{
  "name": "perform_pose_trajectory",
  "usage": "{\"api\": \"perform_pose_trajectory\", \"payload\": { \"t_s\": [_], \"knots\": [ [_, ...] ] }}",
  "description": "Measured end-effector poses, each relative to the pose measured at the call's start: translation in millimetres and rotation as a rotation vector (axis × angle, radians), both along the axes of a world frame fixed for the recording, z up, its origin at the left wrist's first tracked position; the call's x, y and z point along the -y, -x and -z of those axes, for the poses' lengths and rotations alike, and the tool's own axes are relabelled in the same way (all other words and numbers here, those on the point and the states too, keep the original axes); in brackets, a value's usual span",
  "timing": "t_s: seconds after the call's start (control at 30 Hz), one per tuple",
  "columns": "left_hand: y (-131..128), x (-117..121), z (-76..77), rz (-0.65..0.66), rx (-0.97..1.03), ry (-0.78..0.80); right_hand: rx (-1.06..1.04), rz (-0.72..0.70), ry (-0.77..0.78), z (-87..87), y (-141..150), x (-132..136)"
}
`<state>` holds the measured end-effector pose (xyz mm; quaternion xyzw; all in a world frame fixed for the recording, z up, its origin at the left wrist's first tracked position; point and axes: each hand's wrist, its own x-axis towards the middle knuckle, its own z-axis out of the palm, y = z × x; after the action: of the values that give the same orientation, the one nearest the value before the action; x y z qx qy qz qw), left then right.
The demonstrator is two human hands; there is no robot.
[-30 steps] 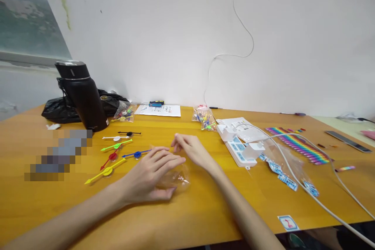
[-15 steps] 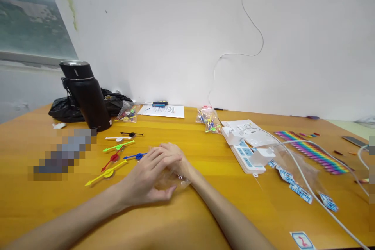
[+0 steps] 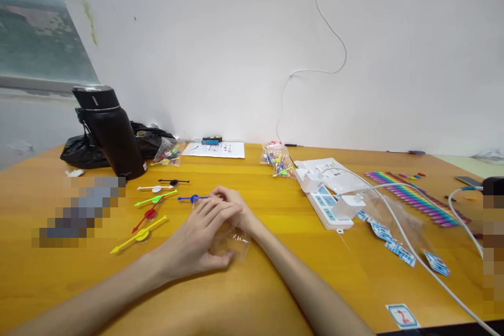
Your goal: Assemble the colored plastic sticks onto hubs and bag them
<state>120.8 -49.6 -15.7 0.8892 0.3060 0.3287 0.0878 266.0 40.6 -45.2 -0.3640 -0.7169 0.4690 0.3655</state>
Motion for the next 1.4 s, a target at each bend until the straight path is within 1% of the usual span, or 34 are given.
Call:
{"api": "perform_pose_trajectory", "payload": {
  "t_s": [0.07,0.13,0.2,0.27,0.33,0.37,0.47,0.53,0.6,0.67,0.8,0.87,1.07,1.13,1.23,1.3,1.33,1.4],
  "knots": [
    [2.4,-0.9,-1.0,-0.010,0.018,0.007,-0.059,0.084,0.021,-4.9,-13.0,-7.5],
    [5.6,-2.9,-1.7,-0.026,0.045,0.012,-0.134,0.245,-0.011,-12.7,-27.3,-15.8],
    [8.8,-6.1,-1.7,-0.062,0.085,0.039,-0.223,0.421,-0.106,-22.4,-39.9,-20.0],
    [11.3,-10.2,-0.8,-0.119,0.137,0.087,-0.318,0.568,-0.228,-32.5,-48.7,-17.6],
    [13.0,-14.3,0.2,-0.184,0.194,0.129,-0.369,0.668,-0.369,-41.2,-53.4,-9.6],
    [13.5,-16.1,0.6,-0.213,0.223,0.143,-0.369,0.696,-0.441,-44.5,-54.7,-4.6],
    [14.0,-19.6,0.6,-0.277,0.317,0.167,-0.254,0.699,-0.651,-48.9,-56.8,8.5],
    [13.8,-20.5,0.0,-0.299,0.359,0.180,-0.107,0.655,-0.789,-47.9,-56.9,13.4],
    [13.3,-20.7,0.0,-0.303,0.381,0.189,0.037,0.589,-0.893,-45.5,-54.7,16.3],
    [12.8,-20.7,1.2,-0.294,0.387,0.195,0.133,0.505,-0.918,-43.6,-49.5,19.1],
    [12.7,-21.6,6.2,-0.298,0.367,0.192,0.223,0.316,-0.854,-45.5,-35.3,27.3],
    [13.2,-22.5,7.6,-0.309,0.360,0.189,0.217,0.287,-0.839,-49.1,-31.1,31.3],
    [15.0,-23.5,3.4,-0.311,0.366,0.185,0.070,0.421,-0.786,-57.1,-33.0,37.5],
    [15.3,-23.3,2.2,-0.307,0.365,0.196,0.028,0.459,-0.796,-57.7,-33.8,38.9],
    [15.6,-23.0,2.2,-0.319,0.360,0.203,-0.044,0.598,-0.842,-58.1,-34.9,39.7],
    [15.6,-22.9,2.7,-0.326,0.358,0.201,-0.077,0.671,-0.839,-58.5,-36.0,39.0],
    [15.4,-22.8,3.0,-0.327,0.358,0.200,-0.080,0.674,-0.832,-58.6,-36.4,38.5],
    [14.8,-22.6,3.8,-0.325,0.359,0.201,-0.063,0.623,-0.831,-58.3,-36.1,37.6]
  ]
}}
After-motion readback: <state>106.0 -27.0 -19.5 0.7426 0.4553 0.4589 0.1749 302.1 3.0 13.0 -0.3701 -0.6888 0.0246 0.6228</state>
